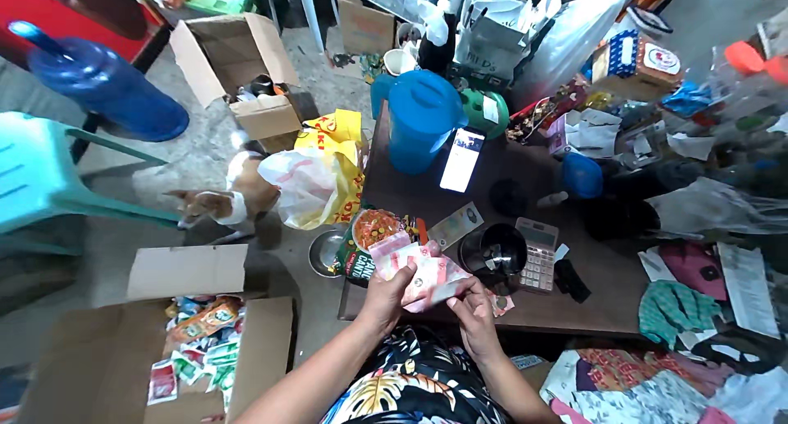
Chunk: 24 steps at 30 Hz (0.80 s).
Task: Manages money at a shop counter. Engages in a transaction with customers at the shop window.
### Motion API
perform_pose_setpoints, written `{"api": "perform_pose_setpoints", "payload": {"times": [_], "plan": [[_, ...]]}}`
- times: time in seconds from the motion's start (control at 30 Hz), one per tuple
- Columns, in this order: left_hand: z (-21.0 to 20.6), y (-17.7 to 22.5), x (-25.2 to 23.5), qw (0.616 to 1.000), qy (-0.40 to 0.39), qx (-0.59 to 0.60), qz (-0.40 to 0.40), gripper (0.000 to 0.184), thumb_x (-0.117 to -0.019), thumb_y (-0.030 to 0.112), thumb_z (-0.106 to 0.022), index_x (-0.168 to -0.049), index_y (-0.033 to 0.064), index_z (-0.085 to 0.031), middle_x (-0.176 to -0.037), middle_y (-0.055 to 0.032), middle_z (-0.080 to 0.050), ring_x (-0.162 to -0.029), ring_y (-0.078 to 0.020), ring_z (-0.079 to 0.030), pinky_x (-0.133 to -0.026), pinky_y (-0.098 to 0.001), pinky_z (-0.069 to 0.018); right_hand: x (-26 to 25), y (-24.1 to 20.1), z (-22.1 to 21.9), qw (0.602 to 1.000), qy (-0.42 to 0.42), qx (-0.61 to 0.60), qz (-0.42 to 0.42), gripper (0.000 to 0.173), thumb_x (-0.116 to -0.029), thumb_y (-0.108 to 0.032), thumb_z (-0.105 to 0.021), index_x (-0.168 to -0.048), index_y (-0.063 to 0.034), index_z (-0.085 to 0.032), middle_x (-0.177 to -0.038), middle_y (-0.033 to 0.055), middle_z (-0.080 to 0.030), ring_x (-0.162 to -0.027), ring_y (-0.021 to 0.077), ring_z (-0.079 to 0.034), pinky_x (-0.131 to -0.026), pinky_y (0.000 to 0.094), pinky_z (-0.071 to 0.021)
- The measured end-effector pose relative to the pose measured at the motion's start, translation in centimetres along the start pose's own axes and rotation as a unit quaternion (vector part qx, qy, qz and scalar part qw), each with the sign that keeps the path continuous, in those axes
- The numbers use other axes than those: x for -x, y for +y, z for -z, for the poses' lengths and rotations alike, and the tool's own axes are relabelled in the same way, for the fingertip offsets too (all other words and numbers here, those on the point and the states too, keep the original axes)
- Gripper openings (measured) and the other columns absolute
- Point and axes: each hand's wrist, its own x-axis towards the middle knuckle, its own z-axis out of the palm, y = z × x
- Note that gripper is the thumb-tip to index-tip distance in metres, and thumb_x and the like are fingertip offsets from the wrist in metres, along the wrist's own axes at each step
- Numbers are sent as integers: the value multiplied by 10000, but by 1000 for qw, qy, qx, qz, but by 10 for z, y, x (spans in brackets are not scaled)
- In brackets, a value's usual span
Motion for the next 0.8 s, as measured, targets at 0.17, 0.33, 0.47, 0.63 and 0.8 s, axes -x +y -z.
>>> {"api": "perform_pose_setpoints", "payload": {"times": [0.17, 0.33, 0.47, 0.63, 0.8], "plan": [[-1, -4, -2, 999, -25, -21, -37, 352, -880, -102, -668, -1189, -21, -517, -923, -110, -747, -803, -206, -753, -738, -375, -651, -3, -7, -3, 999, 43, 1, -31, 222, -887, 6, -704, -1101, -28, -656, -923, -23, -700, -869, 44, -665, -838, 225, -564], [-5, -2, -3, 1000, -23, -3, -21, 366, -869, -109, -667, -1187, -13, -515, -926, -111, -744, -811, -215, -752, -747, -386, -650, -1, -3, 5, 988, 72, -114, -81, 215, -893, -5, -716, -1089, -69, -655, -893, -20, -700, -850, 53, -678, -839, 249, -580], [-5, -13, -6, 999, -30, -23, -31, 382, -859, -116, -676, -1190, -17, -513, -935, -111, -743, -815, -203, -750, -755, -375, -647, -5, 1, 14, 996, 34, -74, -17, 76, -888, -180, -783, -890, -161, -709, -1291, 9, -655, -1141, 83, -632, -929, 256, -557], [-8, -26, -1, 997, -63, -28, -30, 321, -872, -76, -669, -1159, -1, -546, -901, -74, -757, -763, -163, -743, -713, -330, -639, -6, -6, 20, 999, 34, -36, -15, 76, -911, -32, -715, -935, -102, -699, -999, 10, -742, -926, 58, -694, -836, 228, -581], [-19, -10, -17, 992, 33, 110, 57, 225, -1089, 158, -420, -1234, 11, -509, -977, -159, -725, -869, -240, -746, -771, -397, -639, 3, -13, 38, 998, -8, -62, 4, 68, -890, -152, -782, -940, -151, -736, -967, -1, -759, -946, 81, -720, -888, 263, -591]]}}
